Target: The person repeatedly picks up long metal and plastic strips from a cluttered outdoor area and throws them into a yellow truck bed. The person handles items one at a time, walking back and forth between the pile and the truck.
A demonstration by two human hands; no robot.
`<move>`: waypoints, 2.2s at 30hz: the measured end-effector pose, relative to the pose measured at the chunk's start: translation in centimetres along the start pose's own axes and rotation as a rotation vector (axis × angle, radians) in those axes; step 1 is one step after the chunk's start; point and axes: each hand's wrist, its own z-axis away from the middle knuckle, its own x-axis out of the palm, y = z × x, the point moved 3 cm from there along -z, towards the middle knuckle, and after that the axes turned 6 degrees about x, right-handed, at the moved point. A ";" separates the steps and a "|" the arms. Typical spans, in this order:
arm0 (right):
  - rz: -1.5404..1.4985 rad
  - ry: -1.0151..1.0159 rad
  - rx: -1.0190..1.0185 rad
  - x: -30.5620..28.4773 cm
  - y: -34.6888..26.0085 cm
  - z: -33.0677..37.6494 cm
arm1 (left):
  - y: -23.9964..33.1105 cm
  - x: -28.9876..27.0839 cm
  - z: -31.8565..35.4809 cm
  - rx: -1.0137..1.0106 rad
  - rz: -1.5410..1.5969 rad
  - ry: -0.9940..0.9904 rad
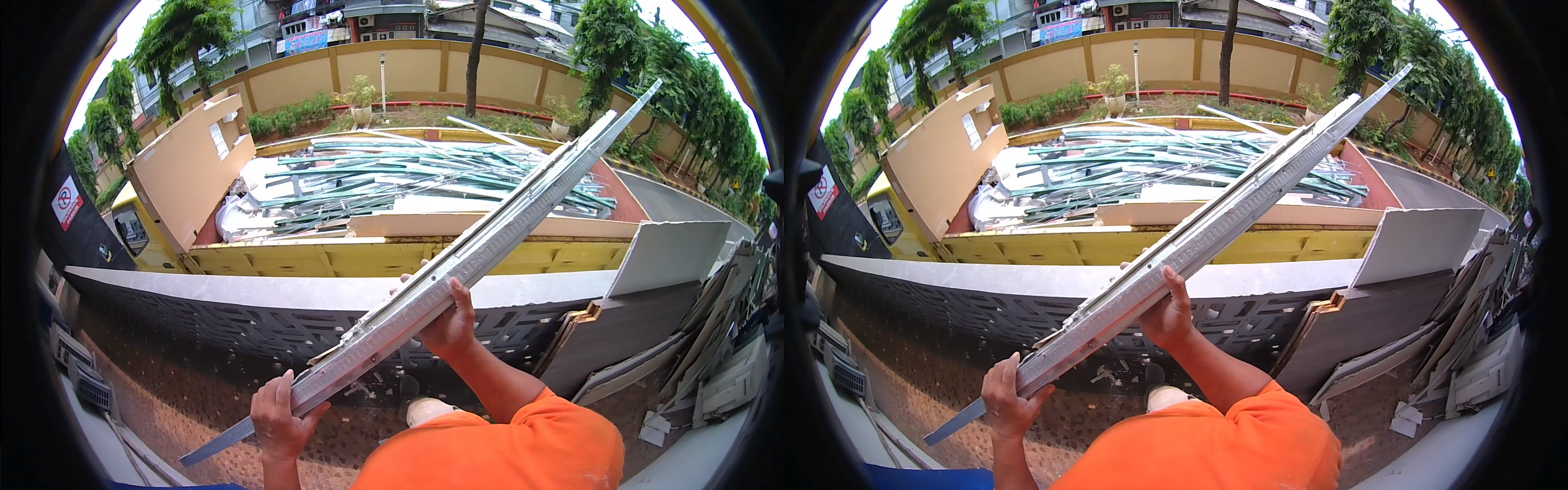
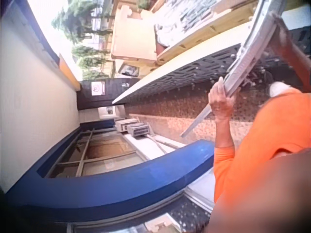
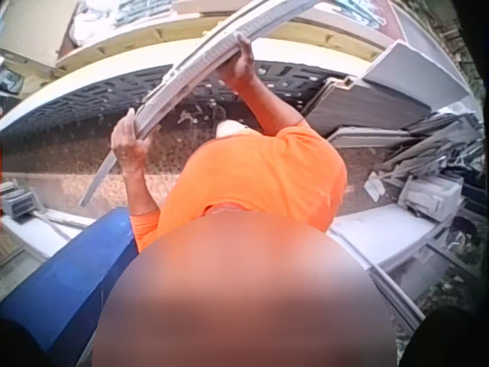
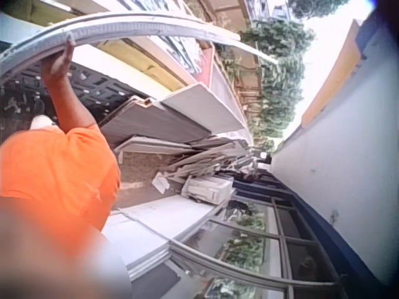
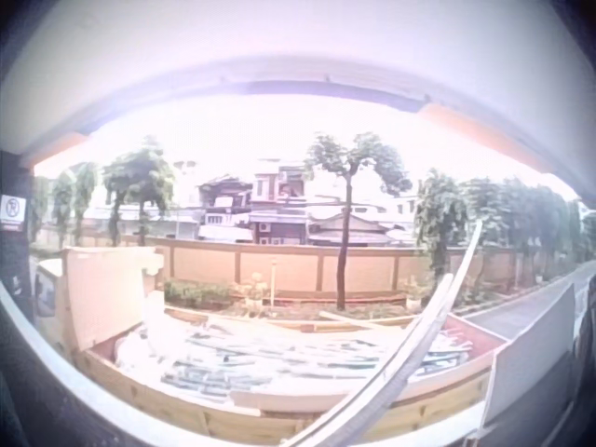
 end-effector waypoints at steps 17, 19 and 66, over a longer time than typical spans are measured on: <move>0.073 0.124 -0.487 -15.8 -20.1 -44.0 | -11.1 25.1 -45.6 0.405 -0.273 -0.001; -0.247 0.883 -0.428 -22.6 -23.7 -45.4 | -10.0 29.4 -49.7 0.319 -0.286 -0.251; 0.710 1.939 0.403 -18.9 41.1 41.2 | -11.0 27.5 -1.5 0.798 0.925 -0.585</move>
